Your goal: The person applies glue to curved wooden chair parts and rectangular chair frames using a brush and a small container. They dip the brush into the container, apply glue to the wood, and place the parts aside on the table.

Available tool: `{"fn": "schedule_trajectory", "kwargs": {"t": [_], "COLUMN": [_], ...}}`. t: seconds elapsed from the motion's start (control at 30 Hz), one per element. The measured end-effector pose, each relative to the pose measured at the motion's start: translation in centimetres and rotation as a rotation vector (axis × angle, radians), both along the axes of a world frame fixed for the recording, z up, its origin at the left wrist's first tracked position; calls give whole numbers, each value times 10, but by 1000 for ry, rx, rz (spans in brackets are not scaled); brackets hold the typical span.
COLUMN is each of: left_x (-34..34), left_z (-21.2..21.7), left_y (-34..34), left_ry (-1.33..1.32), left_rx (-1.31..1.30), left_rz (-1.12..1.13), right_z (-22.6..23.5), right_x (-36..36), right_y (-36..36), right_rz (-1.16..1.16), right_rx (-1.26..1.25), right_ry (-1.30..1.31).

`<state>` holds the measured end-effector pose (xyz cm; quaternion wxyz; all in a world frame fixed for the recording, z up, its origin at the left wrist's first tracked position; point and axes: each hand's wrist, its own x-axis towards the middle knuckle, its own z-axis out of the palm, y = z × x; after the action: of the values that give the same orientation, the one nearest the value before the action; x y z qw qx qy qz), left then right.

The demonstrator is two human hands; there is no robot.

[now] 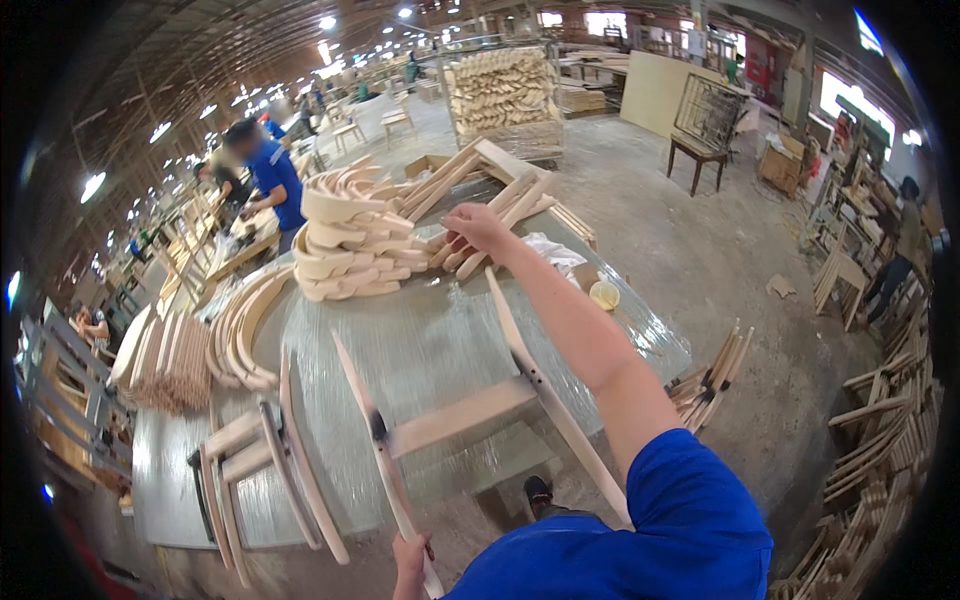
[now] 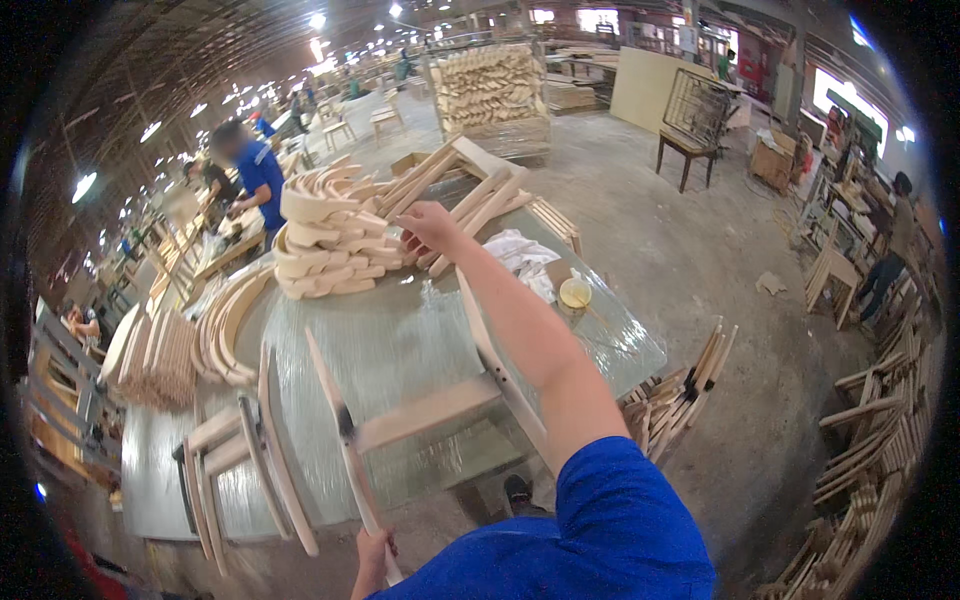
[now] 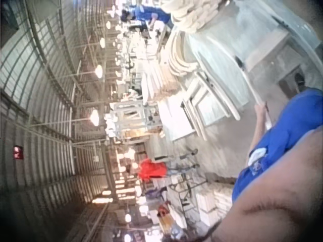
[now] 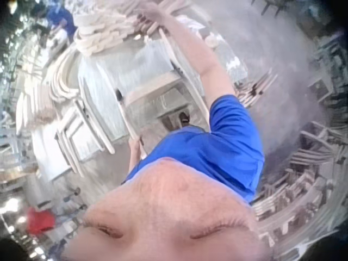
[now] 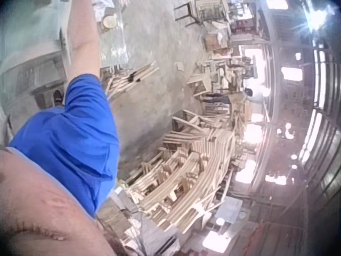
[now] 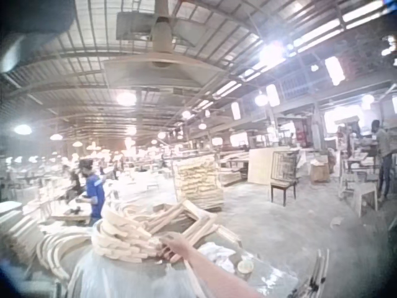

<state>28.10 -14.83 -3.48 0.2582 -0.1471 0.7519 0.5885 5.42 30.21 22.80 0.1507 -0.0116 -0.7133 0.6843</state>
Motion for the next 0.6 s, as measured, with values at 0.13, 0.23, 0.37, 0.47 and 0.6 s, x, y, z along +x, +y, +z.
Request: {"fn": "schedule_trajectory", "kwargs": {"t": [0.13,0.23,0.37,0.47,0.6], "left_x": [-52,-80,-116,-139,-155], "left_z": [-13,-12,-22,-30,-40], "left_y": [6,15,51,67,73], "left_ry": [715,959,837,788,783], "left_rx": [-595,-1158,-1143,-1145,-1123], "left_rz": [-209,-298,-347,-393,-382], "right_z": [-64,-115,-162,-177,-165], "right_x": [-59,-108,-171,-215,-269], "right_y": [81,112,172,214,256], "right_rz": [-234,-465,-709,-902,-1138], "right_rx": [-551,-767,-612,-452,-244], "right_ry": [-44,-12,5,29,29]}}
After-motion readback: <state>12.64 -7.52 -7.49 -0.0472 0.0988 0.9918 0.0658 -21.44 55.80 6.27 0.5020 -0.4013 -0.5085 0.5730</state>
